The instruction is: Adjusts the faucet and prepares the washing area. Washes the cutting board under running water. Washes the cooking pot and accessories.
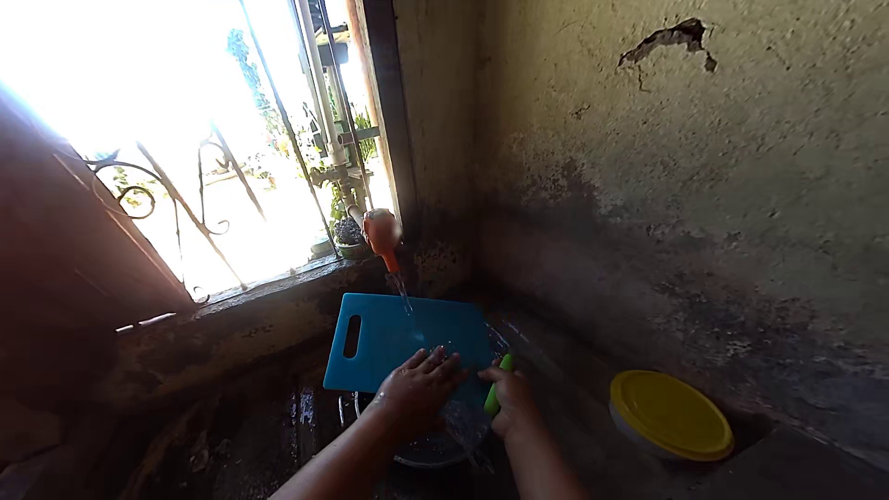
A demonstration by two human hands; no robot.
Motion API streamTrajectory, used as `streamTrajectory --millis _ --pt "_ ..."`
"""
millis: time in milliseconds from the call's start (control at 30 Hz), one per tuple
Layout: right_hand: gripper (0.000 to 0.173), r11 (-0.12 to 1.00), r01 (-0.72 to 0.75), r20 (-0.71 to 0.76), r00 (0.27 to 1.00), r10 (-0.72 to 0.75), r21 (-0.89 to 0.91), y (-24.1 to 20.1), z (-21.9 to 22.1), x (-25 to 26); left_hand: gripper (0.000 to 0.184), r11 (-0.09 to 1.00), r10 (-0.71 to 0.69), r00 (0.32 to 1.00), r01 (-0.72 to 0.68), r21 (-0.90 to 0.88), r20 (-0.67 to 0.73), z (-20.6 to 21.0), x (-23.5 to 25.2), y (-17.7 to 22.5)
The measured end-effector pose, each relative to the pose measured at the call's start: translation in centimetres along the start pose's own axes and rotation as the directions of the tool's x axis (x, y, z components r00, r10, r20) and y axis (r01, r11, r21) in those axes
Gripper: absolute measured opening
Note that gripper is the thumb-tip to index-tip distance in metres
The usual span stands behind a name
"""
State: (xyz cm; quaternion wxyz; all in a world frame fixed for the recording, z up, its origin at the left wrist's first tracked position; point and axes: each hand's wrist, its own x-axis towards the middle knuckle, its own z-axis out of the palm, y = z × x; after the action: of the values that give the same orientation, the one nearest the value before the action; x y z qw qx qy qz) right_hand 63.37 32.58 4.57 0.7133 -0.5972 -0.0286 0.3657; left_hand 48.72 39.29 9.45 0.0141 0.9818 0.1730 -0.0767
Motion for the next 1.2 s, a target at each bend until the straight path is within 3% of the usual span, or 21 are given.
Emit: streamTrajectory --millis 67,200,300,400,533,633,767,867,933,1000,1100,1200 --pt "0.028 0.999 -0.042 0.015 0.999 0.042 0.005 -0.1 -0.1 0.1 0.050 0.994 0.066 0.992 -0.056 0.093 -0.107 -0.6 -1.0 -1.7" --pt "0.020 0.973 -0.183 0.136 0.977 0.164 0.141 -0.8 -0.3 -0.1 0.041 0.984 0.066 0.998 -0.064 0.164 -0.006 -3.4 -2.2 -3.3" --pt "0.023 0.920 -0.309 0.253 0.935 0.249 0.239 -2.0 -0.9 -0.5 0.036 0.987 -0.088 0.992 0.099 0.125 -0.091 -4.1 -2.7 -3.2" --pt "0.032 0.913 -0.334 0.288 0.921 0.262 0.236 -1.8 -1.3 0.0 0.032 0.938 -0.341 0.932 0.329 -0.108 -0.121 -6.0 -2.8 -3.6" --pt "0.034 0.957 -0.185 0.208 0.968 0.139 0.225 0.0 -0.6 1.1 0.032 0.828 -0.478 0.857 0.367 -0.423 -0.193 -8.7 -2.1 -5.2" --pt "0.038 0.969 -0.172 0.212 0.968 0.133 0.179 0.4 0.2 0.4 0.033 0.649 -0.586 0.804 0.392 -0.651 -0.099 -10.5 -1.1 -6.0" --pt "0.020 0.958 -0.248 0.178 0.959 0.221 0.146 0.2 0.9 -0.8 0.031 0.244 -0.685 0.714 0.415 -0.877 0.147 -10.9 -0.6 -5.6" --pt "0.026 0.932 -0.279 0.211 0.950 0.232 0.232 0.0 0.6 -0.5 0.033 0.123 -0.728 0.663 0.376 -0.919 0.174 -9.1 0.7 -5.9" --pt "0.033 0.941 -0.234 0.180 0.965 0.193 0.244 0.0 0.6 -0.3 0.036 0.172 -0.754 0.645 0.379 -0.909 0.126 -7.9 2.1 -6.3" --pt "0.037 0.956 -0.184 0.139 0.978 0.155 0.228 -0.2 0.6 -0.2 0.041 0.314 -0.788 0.613 0.481 -0.819 0.058 -7.3 3.5 -6.6" --pt "0.037 0.958 -0.167 0.132 0.981 0.140 0.233 -0.2 0.6 -0.3 0.046 0.510 -0.809 0.587 0.706 -0.491 0.004 -8.4 4.9 -4.5" --pt "0.036 0.946 -0.163 0.121 0.984 0.134 0.279 -0.2 0.8 -0.5 0.042 0.689 -0.723 0.667 0.675 -0.265 -0.182 -7.9 5.8 -3.0"
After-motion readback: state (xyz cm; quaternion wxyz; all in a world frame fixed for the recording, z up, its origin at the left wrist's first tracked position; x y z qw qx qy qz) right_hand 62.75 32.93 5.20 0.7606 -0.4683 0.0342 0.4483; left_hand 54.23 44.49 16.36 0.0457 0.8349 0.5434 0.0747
